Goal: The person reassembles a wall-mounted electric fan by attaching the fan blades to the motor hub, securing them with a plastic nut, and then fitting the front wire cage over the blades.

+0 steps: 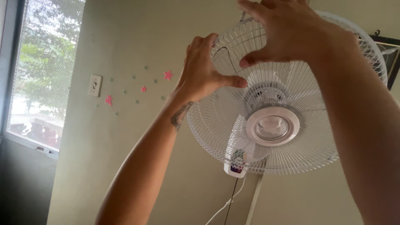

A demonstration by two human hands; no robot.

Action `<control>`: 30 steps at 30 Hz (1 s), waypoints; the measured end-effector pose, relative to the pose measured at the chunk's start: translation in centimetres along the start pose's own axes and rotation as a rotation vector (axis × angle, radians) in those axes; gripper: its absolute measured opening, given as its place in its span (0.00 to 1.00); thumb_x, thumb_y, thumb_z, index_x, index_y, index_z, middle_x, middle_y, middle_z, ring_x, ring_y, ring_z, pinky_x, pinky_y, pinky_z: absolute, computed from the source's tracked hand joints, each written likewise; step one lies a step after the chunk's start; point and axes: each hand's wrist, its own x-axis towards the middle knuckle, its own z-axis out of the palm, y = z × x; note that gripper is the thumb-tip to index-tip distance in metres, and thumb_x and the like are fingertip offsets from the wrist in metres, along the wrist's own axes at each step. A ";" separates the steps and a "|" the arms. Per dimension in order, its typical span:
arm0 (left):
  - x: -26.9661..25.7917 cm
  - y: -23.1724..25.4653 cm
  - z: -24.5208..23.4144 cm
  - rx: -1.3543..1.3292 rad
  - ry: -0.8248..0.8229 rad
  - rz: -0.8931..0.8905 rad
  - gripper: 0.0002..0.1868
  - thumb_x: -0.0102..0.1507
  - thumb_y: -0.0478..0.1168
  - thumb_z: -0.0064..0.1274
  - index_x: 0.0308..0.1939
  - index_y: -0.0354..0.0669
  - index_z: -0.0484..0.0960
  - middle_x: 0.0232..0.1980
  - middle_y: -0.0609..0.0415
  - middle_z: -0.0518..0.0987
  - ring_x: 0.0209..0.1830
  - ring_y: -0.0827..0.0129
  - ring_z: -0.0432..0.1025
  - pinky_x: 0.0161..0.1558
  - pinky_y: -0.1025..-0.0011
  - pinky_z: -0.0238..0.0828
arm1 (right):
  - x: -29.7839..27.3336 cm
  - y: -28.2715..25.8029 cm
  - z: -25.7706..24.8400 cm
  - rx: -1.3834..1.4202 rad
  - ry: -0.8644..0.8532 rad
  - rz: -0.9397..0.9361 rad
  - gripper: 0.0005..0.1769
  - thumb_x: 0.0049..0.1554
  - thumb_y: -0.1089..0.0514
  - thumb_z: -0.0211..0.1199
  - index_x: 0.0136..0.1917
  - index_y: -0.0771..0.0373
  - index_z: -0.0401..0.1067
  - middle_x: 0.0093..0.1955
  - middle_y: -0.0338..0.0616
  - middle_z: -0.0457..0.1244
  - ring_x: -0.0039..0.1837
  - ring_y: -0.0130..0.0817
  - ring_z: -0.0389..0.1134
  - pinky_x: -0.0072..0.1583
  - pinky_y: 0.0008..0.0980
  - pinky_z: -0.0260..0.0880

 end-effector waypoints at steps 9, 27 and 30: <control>0.0 0.4 -0.1 -0.005 0.010 -0.031 0.73 0.30 0.67 0.79 0.70 0.32 0.63 0.63 0.43 0.68 0.70 0.50 0.59 0.67 0.49 0.61 | 0.2 0.1 -1.0 0.183 -0.171 0.215 0.59 0.34 0.36 0.84 0.72 0.61 0.66 0.68 0.52 0.65 0.65 0.53 0.67 0.60 0.52 0.69; 0.1 0.5 0.1 -0.038 0.043 0.016 0.69 0.32 0.63 0.81 0.67 0.32 0.66 0.60 0.47 0.68 0.68 0.52 0.60 0.66 0.53 0.62 | 0.1 1.2 -0.1 0.144 -0.200 0.400 0.53 0.35 0.32 0.83 0.65 0.62 0.72 0.59 0.54 0.68 0.56 0.55 0.70 0.55 0.52 0.71; 0.1 0.1 -0.2 -0.009 0.024 -0.007 0.69 0.34 0.64 0.81 0.68 0.31 0.66 0.62 0.43 0.67 0.68 0.50 0.59 0.67 0.51 0.61 | -0.3 1.9 0.9 0.309 -0.134 0.300 0.51 0.38 0.32 0.80 0.66 0.62 0.72 0.64 0.53 0.67 0.65 0.52 0.68 0.64 0.50 0.68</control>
